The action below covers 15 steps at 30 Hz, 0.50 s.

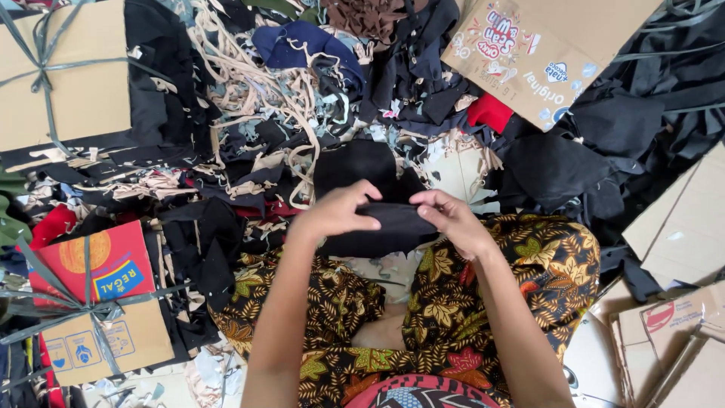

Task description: Sorting through a large pile of fabric scraps and organizing them on cardboard sheets

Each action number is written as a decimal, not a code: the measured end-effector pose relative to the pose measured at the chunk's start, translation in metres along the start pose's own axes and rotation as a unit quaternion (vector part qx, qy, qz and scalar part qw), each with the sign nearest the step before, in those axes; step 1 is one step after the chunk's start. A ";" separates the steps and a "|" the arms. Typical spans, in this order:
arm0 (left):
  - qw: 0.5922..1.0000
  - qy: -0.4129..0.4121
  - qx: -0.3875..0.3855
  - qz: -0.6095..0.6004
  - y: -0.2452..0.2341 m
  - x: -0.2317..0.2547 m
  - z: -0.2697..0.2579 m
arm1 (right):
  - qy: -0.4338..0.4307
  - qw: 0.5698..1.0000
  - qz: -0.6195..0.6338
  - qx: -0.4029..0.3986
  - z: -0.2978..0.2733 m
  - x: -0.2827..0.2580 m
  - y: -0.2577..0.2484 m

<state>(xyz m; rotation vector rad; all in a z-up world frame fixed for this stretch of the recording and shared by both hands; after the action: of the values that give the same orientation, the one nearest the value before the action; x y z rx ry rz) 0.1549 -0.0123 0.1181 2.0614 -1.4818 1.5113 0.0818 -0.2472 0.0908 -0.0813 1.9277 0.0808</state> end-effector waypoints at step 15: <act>0.870 0.060 0.393 0.292 0.010 -0.008 0.143 | 0.128 0.932 -0.298 0.161 0.067 0.094 -0.028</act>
<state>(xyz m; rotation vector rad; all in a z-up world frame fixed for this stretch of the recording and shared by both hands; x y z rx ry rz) 0.2356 -0.1035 0.0413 1.8442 -1.7126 2.8110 0.1140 -0.2700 -0.0216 -0.4709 2.0678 -0.6804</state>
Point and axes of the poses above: each hand's wrist, its own z-axis towards the middle knuckle, its own y-axis out of the palm, x = y × z, the point moved 3 cm from there along z, towards the middle knuckle, and after that the axes turned 6 degrees about -z, right-handed, at the moved point
